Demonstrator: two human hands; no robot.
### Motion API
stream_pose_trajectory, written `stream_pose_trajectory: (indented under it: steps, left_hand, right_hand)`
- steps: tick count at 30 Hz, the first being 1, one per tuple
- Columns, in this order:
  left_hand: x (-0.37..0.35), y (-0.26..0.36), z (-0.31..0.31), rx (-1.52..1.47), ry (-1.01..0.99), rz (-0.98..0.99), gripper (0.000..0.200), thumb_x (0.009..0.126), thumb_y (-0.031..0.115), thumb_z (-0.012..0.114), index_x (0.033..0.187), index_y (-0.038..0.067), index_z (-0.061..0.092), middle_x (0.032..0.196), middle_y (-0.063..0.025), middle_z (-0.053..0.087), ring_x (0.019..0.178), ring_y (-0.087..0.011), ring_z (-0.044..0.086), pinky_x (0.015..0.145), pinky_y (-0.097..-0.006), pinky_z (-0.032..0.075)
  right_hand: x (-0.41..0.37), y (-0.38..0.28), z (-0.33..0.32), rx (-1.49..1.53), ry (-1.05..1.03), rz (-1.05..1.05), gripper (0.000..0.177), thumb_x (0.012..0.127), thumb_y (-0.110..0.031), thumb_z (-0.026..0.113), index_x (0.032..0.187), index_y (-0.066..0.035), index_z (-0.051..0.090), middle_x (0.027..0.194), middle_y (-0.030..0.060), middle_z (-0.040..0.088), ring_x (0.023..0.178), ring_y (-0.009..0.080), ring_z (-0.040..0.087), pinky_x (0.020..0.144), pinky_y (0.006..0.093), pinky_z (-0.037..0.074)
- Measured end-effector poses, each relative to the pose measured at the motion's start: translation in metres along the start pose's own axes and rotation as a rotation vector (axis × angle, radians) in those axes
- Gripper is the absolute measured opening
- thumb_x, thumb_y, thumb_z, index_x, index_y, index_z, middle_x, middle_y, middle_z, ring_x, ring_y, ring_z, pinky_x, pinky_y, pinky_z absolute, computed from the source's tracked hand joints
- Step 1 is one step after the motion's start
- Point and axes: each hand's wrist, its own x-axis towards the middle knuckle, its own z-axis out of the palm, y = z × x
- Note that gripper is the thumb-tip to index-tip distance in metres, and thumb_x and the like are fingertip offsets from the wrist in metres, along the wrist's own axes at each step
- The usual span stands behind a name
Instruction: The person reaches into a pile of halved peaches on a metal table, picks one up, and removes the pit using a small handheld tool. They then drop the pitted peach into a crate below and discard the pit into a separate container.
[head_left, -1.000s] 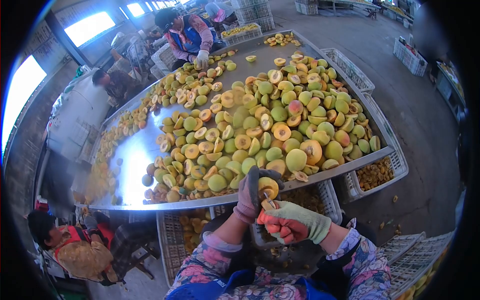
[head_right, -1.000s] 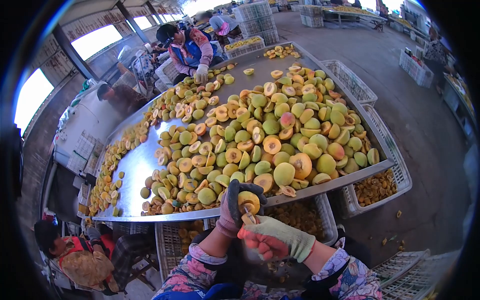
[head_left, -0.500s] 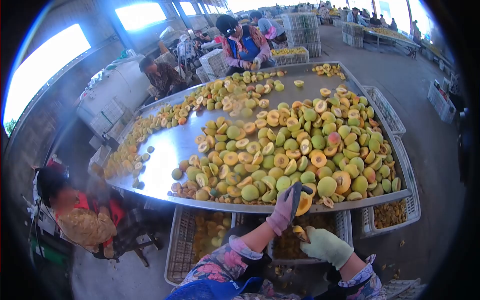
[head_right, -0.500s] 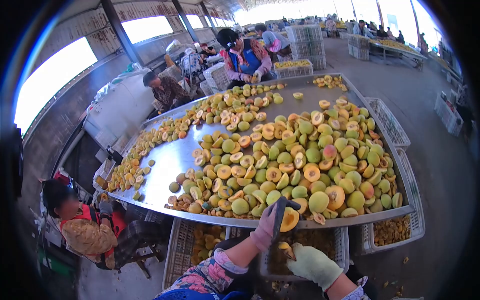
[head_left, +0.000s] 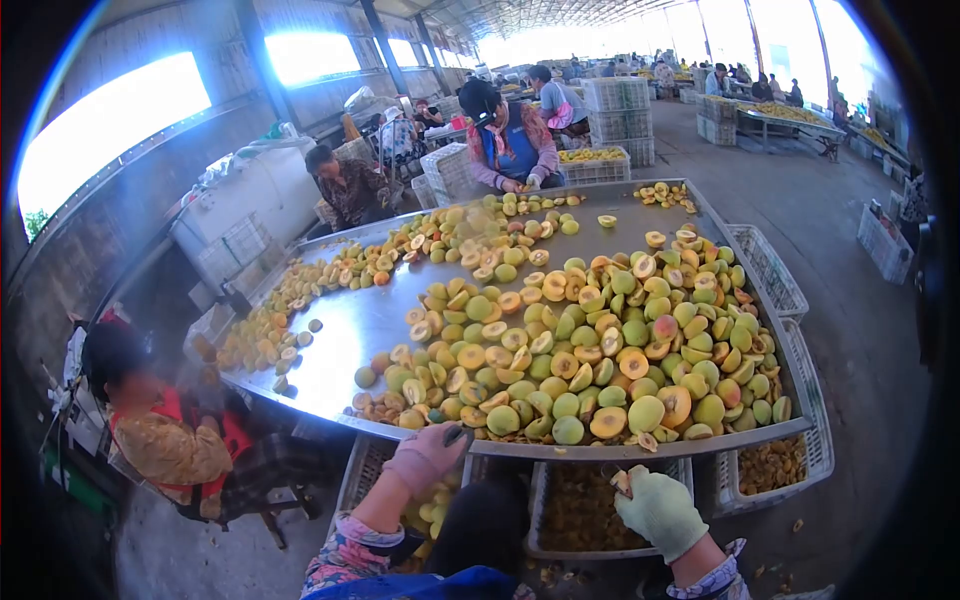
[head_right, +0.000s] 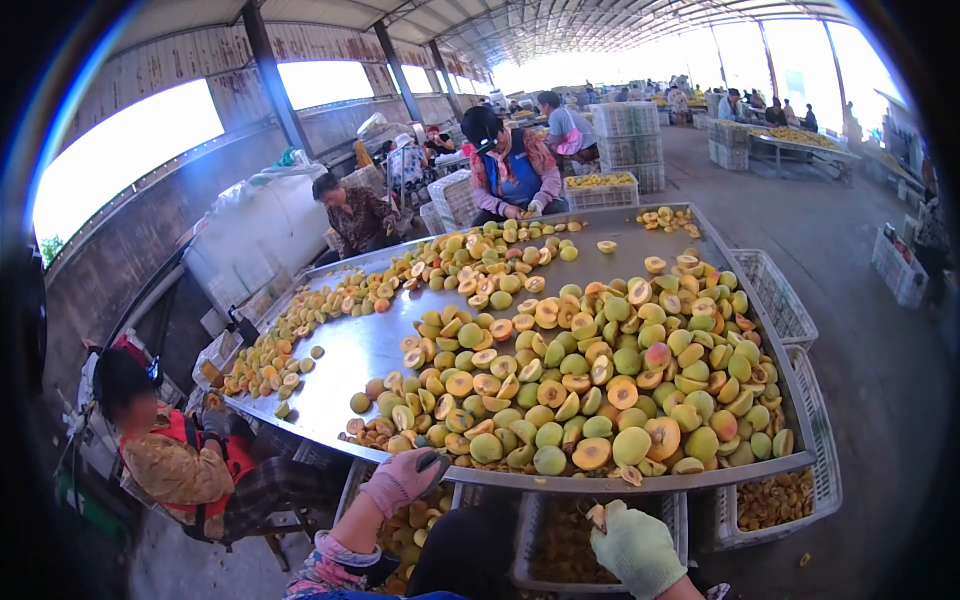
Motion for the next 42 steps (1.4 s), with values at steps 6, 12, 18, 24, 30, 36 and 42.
stream_pose_trajectory:
  steps: [6,12,18,24,30,36,42]
  left_hand:
    - [0.054,-0.008,-0.015,0.213,0.243,0.067,0.049,0.084,0.043,0.067,0.121,0.011,0.059,0.113,-0.0191,0.065,0.106,-0.0368,0.061,0.093,-0.0445,0.048]
    - [0.209,0.007,-0.003,0.310,0.131,-0.083,0.080,0.083,0.048,0.067,0.146,0.010,0.034,0.139,-0.0180,0.049,0.124,-0.0341,0.053,0.100,-0.0445,0.045]
    - [0.319,0.000,0.016,0.371,-0.027,-0.240,0.096,0.080,0.046,0.073,0.154,0.016,0.021,0.150,-0.0154,0.039,0.132,-0.0317,0.047,0.103,-0.0450,0.045]
    - [0.369,-0.023,0.040,0.618,-0.146,-0.013,0.093,0.077,0.045,0.076,0.153,0.024,0.025,0.154,-0.0112,0.033,0.136,-0.0305,0.043,0.109,-0.0443,0.040]
    - [0.346,-0.011,0.034,0.555,-0.106,0.100,0.084,0.076,0.041,0.077,0.145,0.012,0.037,0.147,-0.0156,0.042,0.132,-0.0323,0.046,0.108,-0.0423,0.041]
    - [0.244,0.035,0.016,-0.941,-0.434,0.205,0.069,0.086,0.037,0.067,0.140,0.005,0.041,0.123,-0.0140,0.059,0.099,-0.0281,0.066,0.084,-0.0390,0.056]
    - [0.108,0.097,0.033,-1.723,-1.077,0.250,0.068,0.087,0.028,0.061,0.147,0.007,0.035,0.117,-0.0146,0.061,0.084,-0.0269,0.067,0.079,-0.0382,0.057]
  right_hand:
    - [0.012,0.005,0.031,-0.089,-0.144,-0.099,0.029,0.086,-0.031,0.060,0.091,-0.002,0.057,0.069,0.0181,0.066,0.070,0.0367,0.068,0.064,0.0476,0.054]
    - [0.023,-0.015,0.029,-0.085,-0.303,-0.097,0.033,0.086,-0.034,0.060,0.095,-0.002,0.056,0.075,0.0190,0.068,0.073,0.0382,0.068,0.065,0.0487,0.054]
    - [0.030,0.002,0.046,0.001,-0.192,-0.148,0.025,0.090,-0.030,0.056,0.096,-0.006,0.056,0.076,0.0186,0.067,0.072,0.0371,0.067,0.061,0.0483,0.052]
    - [0.038,-0.001,0.054,0.086,-0.240,-0.140,0.024,0.091,-0.031,0.053,0.095,-0.008,0.057,0.075,0.0160,0.066,0.068,0.0372,0.065,0.059,0.0486,0.050]
    - [0.040,-0.010,0.047,0.068,-0.257,-0.186,0.021,0.090,-0.028,0.054,0.094,-0.008,0.057,0.075,0.0163,0.066,0.070,0.0375,0.065,0.062,0.0486,0.051]
    - [0.042,-0.023,0.027,0.158,-0.001,-0.143,0.024,0.087,-0.030,0.065,0.093,-0.008,0.056,0.074,0.0136,0.064,0.069,0.0366,0.065,0.063,0.0449,0.053]
    - [0.043,-0.024,0.012,0.566,0.115,-0.018,0.023,0.088,-0.026,0.065,0.092,-0.007,0.053,0.076,0.0169,0.059,0.079,0.0396,0.063,0.066,0.0451,0.049]
